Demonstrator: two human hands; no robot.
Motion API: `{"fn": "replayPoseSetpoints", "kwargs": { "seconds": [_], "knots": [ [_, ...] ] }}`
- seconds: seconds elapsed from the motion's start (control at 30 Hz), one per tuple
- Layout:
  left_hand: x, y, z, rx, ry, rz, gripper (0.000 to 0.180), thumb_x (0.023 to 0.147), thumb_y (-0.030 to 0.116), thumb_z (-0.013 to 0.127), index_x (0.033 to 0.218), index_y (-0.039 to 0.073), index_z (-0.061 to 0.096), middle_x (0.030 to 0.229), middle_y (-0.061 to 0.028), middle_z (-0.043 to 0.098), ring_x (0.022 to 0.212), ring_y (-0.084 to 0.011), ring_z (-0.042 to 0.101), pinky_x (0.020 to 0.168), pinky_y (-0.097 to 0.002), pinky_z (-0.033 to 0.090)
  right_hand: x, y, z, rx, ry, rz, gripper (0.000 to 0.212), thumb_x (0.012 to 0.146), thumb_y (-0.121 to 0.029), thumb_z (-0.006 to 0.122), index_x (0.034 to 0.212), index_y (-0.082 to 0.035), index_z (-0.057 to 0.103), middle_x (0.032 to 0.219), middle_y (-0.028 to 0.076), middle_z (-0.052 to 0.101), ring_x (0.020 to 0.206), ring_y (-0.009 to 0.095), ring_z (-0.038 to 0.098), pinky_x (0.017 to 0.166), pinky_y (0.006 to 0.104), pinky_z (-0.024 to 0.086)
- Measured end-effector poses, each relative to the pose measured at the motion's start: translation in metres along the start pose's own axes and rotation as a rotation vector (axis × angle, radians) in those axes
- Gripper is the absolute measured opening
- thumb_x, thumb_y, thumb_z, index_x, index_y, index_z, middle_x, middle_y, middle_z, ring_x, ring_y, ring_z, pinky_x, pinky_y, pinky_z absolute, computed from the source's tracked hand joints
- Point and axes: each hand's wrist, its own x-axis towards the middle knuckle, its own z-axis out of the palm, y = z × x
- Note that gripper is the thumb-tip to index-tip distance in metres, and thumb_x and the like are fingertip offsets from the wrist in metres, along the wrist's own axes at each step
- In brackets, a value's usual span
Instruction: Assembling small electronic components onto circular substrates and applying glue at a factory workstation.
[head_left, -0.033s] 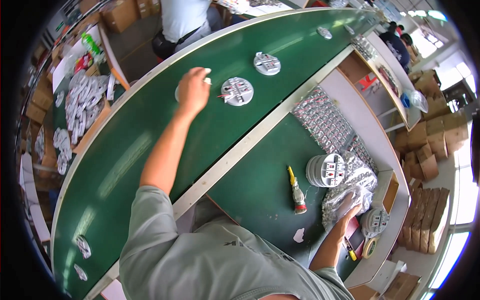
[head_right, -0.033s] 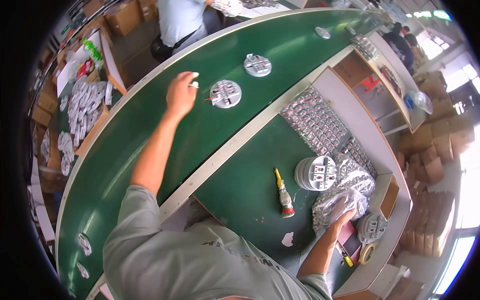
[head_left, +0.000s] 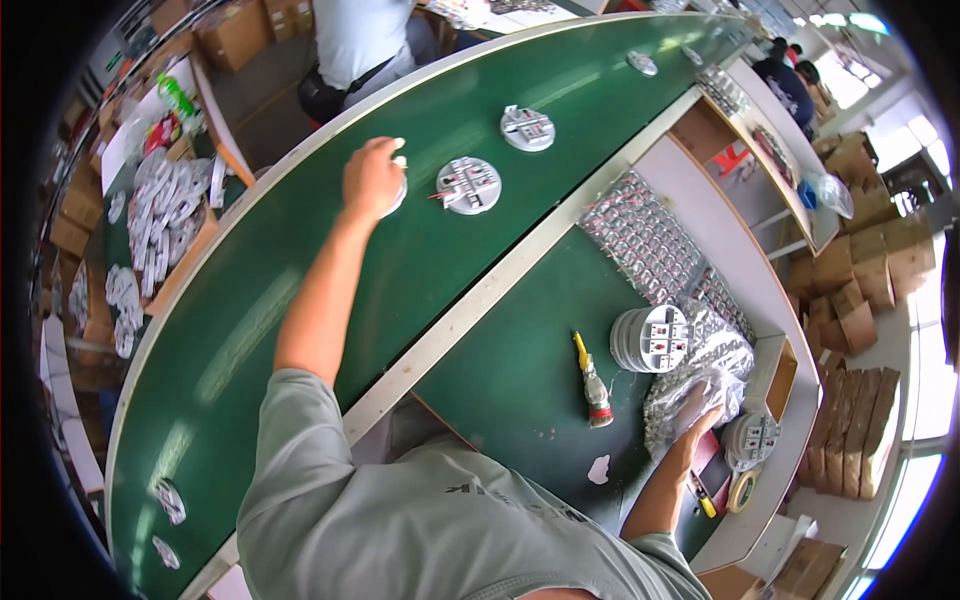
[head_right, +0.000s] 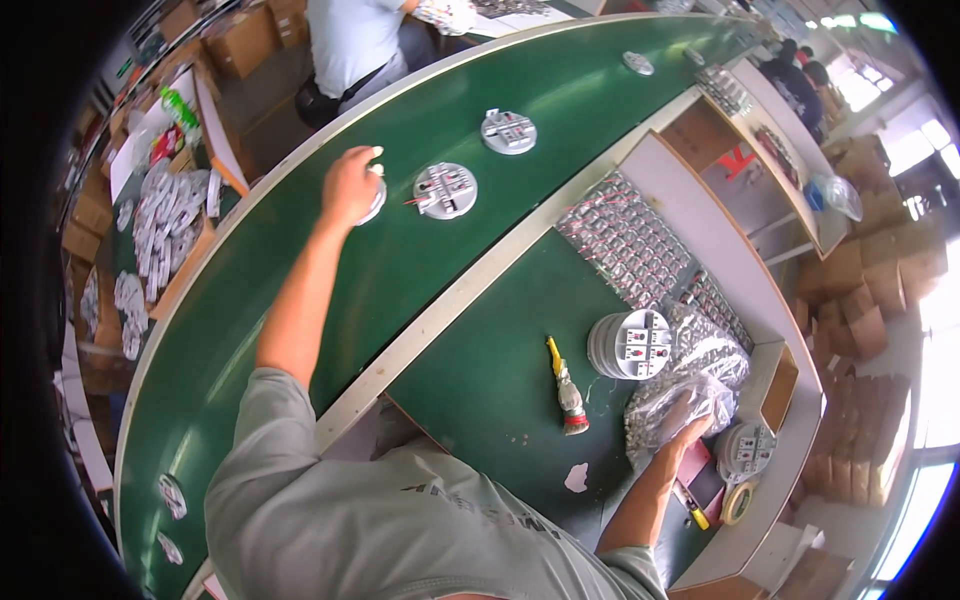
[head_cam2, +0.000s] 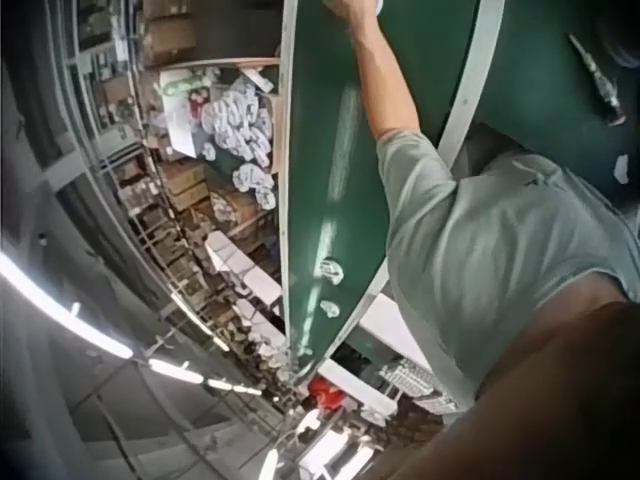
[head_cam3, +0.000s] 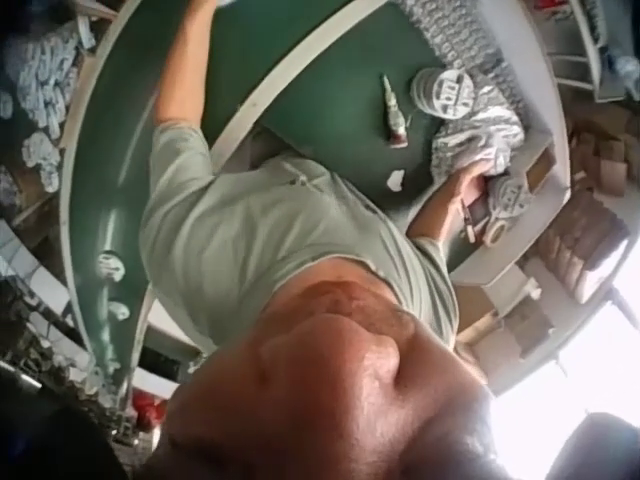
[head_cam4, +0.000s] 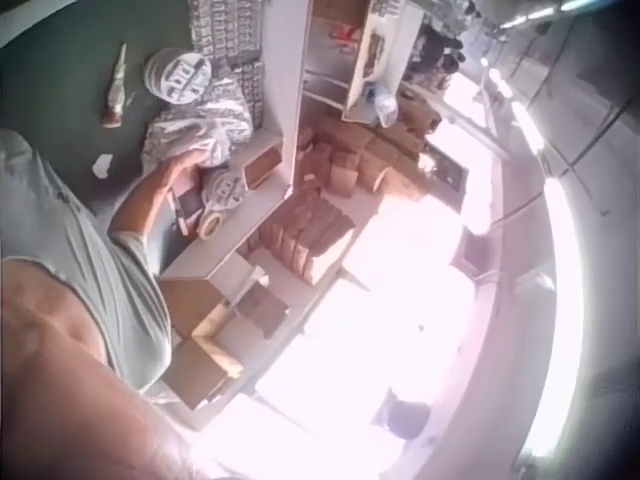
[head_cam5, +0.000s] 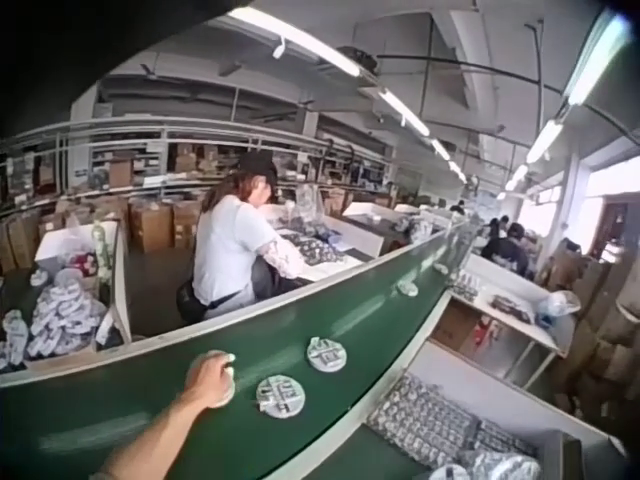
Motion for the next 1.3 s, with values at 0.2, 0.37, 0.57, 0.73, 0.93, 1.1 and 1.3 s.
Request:
{"fn": "replayPoseSetpoints", "kwargs": {
  "seconds": [0.2,0.37,0.57,0.73,0.93,1.1,1.3],
  "knots": [
    [0.043,-0.051,-0.025,-0.248,-0.617,-0.157,0.025,0.098,0.008,0.071,0.12,0.005,0.081,0.114,-0.0186,0.081,0.104,-0.0395,0.077,0.092,-0.0448,0.06,-0.009,-0.032,-0.023,-0.021,-0.028,-0.085,0.026,0.1,-0.011,0.069,0.12,0.004,0.076,0.102,0.016,0.079,0.09,0.028,0.073,0.085,0.0417,0.057],
    [0.019,-0.056,-0.046,-0.196,-0.48,0.056,0.025,0.098,0.006,0.071,0.121,0.005,0.08,0.113,-0.0197,0.081,0.102,-0.0394,0.078,0.088,-0.0442,0.061,-0.02,-0.017,-0.05,-0.155,0.151,-0.259,0.027,0.097,-0.011,0.072,0.121,0.002,0.078,0.097,0.013,0.08,0.089,0.024,0.073,0.085,0.0386,0.058],
    [-0.08,0.084,-0.122,-0.159,-0.204,0.015,0.023,0.101,0.0,0.068,0.123,-0.001,0.077,0.108,-0.0184,0.079,0.093,-0.0326,0.078,0.081,-0.038,0.06,-0.052,-0.068,-0.119,-0.138,0.029,0.081,0.027,0.099,-0.008,0.073,0.124,0.002,0.076,0.101,0.013,0.081,0.09,0.021,0.074,0.085,0.0352,0.059],
    [-0.19,0.184,-0.101,-0.473,-0.247,-0.051,0.023,0.099,-0.003,0.072,0.121,-0.001,0.078,0.103,-0.0154,0.077,0.088,-0.0257,0.076,0.077,-0.0348,0.06,-0.085,-0.146,-0.112,0.124,0.218,0.154,0.02,0.099,-0.003,0.076,0.118,-0.001,0.078,0.099,0.01,0.079,0.086,0.017,0.073,0.082,0.0305,0.059],
    [-0.25,0.212,-0.075,-0.492,-0.329,0.086,0.039,0.084,-0.009,0.077,0.122,0.001,0.073,0.114,-0.0129,0.074,0.095,-0.0355,0.074,0.081,-0.0429,0.062,-0.144,-0.246,-0.055,0.313,-0.417,-0.261,0.023,0.091,0.002,0.082,0.113,-0.004,0.078,0.106,0.011,0.08,0.094,0.024,0.077,0.085,0.0363,0.06],
    [-0.26,0.212,-0.074,-0.522,-0.347,0.115,0.042,0.082,-0.01,0.077,0.123,0.001,0.071,0.119,-0.0136,0.072,0.099,-0.0352,0.074,0.083,-0.0431,0.061,-0.163,-0.253,-0.012,0.348,-0.526,-0.506,0.021,0.088,0.001,0.084,0.107,-0.005,0.078,0.107,0.011,0.079,0.096,0.03,0.075,0.088,0.0386,0.059],
    [-0.264,0.213,-0.077,-0.548,-0.337,0.098,0.04,0.084,-0.01,0.076,0.123,0.0,0.072,0.118,-0.014,0.073,0.097,-0.0347,0.074,0.081,-0.0418,0.061,-0.168,-0.253,-0.004,0.301,-0.527,-0.613,0.024,0.086,0.0,0.085,0.108,-0.005,0.079,0.111,0.009,0.079,0.098,0.032,0.072,0.086,0.041,0.059]
  ]
}}
